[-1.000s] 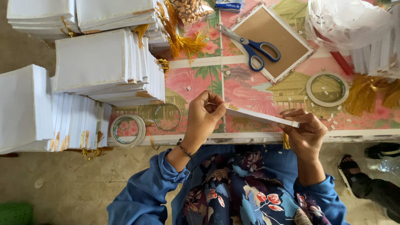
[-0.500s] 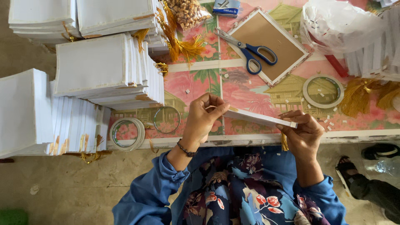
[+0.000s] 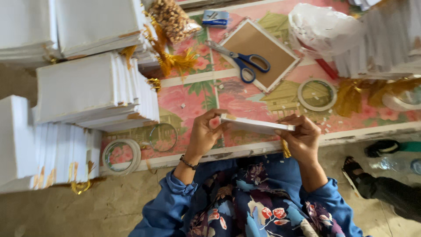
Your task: The person handles a white book block, applying a small piece of tape to the spine. They then pick up a roll of white tape and repeatedly tear off small pieces, placing them on the table.
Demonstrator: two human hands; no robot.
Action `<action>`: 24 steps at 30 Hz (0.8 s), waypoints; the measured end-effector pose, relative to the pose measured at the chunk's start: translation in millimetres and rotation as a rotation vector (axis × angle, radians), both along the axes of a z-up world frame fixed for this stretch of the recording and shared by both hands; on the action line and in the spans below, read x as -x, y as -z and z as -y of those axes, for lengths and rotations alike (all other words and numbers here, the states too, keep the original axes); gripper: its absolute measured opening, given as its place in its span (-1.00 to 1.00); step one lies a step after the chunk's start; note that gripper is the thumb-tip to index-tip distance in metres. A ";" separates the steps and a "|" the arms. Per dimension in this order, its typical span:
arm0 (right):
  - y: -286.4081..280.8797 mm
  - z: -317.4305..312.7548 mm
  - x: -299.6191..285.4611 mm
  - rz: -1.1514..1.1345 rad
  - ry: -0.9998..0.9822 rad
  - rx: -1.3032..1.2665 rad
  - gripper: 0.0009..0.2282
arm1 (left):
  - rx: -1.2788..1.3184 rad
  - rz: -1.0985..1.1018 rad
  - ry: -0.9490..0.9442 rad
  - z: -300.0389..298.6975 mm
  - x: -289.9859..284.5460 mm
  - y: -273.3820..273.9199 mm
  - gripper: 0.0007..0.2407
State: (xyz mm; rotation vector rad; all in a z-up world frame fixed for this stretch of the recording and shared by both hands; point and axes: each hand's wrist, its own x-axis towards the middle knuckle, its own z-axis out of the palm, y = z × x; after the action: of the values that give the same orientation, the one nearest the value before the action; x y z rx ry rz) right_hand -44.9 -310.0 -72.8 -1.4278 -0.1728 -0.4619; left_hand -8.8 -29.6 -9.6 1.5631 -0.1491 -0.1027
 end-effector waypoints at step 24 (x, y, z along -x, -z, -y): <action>-93.1 56.1 57.4 -0.367 0.037 -0.121 -0.90 | 0.484 -0.407 0.247 69.7 42.5 14.9 -0.69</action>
State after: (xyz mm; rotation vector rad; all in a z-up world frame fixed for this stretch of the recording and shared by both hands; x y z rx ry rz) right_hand -102.2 -366.0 20.3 -1.3729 0.1744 -0.2294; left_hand -51.2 -99.3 -24.4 1.0108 -0.0390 -0.5366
